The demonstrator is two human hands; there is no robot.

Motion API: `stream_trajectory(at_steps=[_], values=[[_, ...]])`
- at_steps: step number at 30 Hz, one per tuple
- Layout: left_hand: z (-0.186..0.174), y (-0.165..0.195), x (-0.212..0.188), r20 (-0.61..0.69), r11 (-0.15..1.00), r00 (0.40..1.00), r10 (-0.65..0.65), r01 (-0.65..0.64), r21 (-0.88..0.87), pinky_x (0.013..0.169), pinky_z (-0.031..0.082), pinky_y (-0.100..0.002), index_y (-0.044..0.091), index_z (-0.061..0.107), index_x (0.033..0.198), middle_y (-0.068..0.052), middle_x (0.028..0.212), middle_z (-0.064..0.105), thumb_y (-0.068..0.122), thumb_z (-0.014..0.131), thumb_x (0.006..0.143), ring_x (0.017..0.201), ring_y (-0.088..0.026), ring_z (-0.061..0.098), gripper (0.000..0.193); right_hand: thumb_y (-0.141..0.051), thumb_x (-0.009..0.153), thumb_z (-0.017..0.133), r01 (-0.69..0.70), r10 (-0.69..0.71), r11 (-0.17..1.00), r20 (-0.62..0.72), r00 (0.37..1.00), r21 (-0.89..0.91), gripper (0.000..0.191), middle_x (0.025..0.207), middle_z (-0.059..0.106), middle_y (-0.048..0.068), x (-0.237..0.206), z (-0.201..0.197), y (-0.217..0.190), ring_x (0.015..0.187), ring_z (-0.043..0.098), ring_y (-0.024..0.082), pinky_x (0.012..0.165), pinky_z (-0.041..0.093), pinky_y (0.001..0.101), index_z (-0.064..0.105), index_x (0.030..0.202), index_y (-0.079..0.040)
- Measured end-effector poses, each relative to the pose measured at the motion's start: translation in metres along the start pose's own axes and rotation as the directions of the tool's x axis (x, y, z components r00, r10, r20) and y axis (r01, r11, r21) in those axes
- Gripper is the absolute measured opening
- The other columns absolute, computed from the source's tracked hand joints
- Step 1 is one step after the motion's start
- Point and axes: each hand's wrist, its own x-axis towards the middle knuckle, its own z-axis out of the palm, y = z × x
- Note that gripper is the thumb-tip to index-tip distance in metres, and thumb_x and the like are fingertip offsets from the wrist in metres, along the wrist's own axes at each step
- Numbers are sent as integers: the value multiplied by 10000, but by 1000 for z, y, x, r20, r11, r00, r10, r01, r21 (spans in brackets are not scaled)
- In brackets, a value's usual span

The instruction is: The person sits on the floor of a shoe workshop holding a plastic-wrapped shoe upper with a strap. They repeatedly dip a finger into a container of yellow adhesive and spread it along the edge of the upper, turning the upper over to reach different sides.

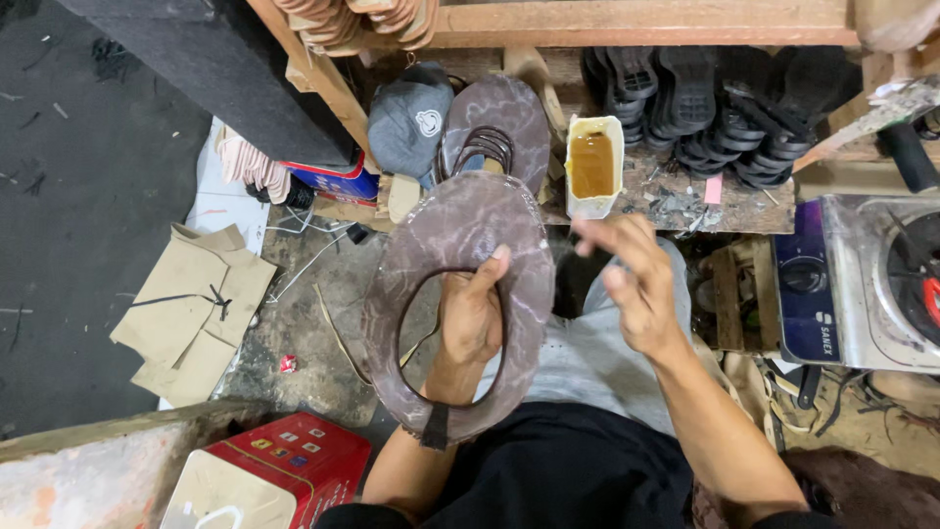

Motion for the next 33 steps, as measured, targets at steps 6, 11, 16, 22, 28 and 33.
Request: stream_trajectory(at_steps=[6, 11, 16, 22, 28, 33], values=[[16, -5, -12, 221, 967, 944, -246, 224, 120, 999, 498, -307, -27, 644, 1251, -63, 1220, 681, 80, 643, 980, 1107, -140, 631, 291, 35, 816, 796, -352, 348, 907, 58, 936, 233, 1008, 939, 544, 43, 29, 10, 11, 933, 528, 122, 944, 424, 275, 257, 1661, -69], [3, 1, -24, 281, 885, 900, -333, 194, 423, 870, 490, -263, -50, 669, 1191, -23, 1074, 679, 98, 659, 1020, 952, -84, 593, 226, -147, 886, 771, -364, 351, 924, 117, 929, 118, 798, 938, 639, 41, 60, -4, 34, 903, 610, 146, 910, 487, 312, 334, 1551, -82], [-10, -7, -27, 181, 935, 974, -140, 70, 349, 769, 472, -227, 39, 641, 1032, 49, 933, 635, 141, 602, 1016, 851, -31, 550, 110, -505, 916, 690, -135, 331, 597, 90, 939, -791, 591, 1089, 622, 191, 88, -2, 58, 1055, 527, 357, 859, 386, 497, 683, 1299, -56], [-16, -5, -22, 96, 775, 993, 73, -116, 621, 579, 297, -239, 84, 423, 770, 84, 734, 383, 194, 621, 1080, 697, -23, 334, 384, -873, 837, 577, 191, 296, 252, 263, 918, -949, 850, 1107, 628, 173, 102, 12, 59, 1050, 484, 311, 867, 298, 428, 818, 831, -59], [-4, 14, -23, 58, 902, 998, -1, -24, 431, 633, 356, -232, 67, 547, 844, 86, 776, 492, 194, 588, 1032, 728, -15, 407, 231, -598, 998, 595, 48, 207, 484, 167, 964, -874, 535, 932, 619, 171, 84, -11, 52, 989, 493, 343, 913, 286, 493, 838, 851, -144], [12, 20, -21, 128, 903, 992, 0, -55, 426, 664, 380, -235, 55, 584, 911, 82, 807, 527, 192, 588, 1041, 753, -20, 432, 189, -625, 1099, 359, -73, 88, 971, 54, 995, -227, 687, 1052, 660, 127, 52, -23, 18, 1090, 529, 282, 1021, 364, 405, 730, 1040, -50]])
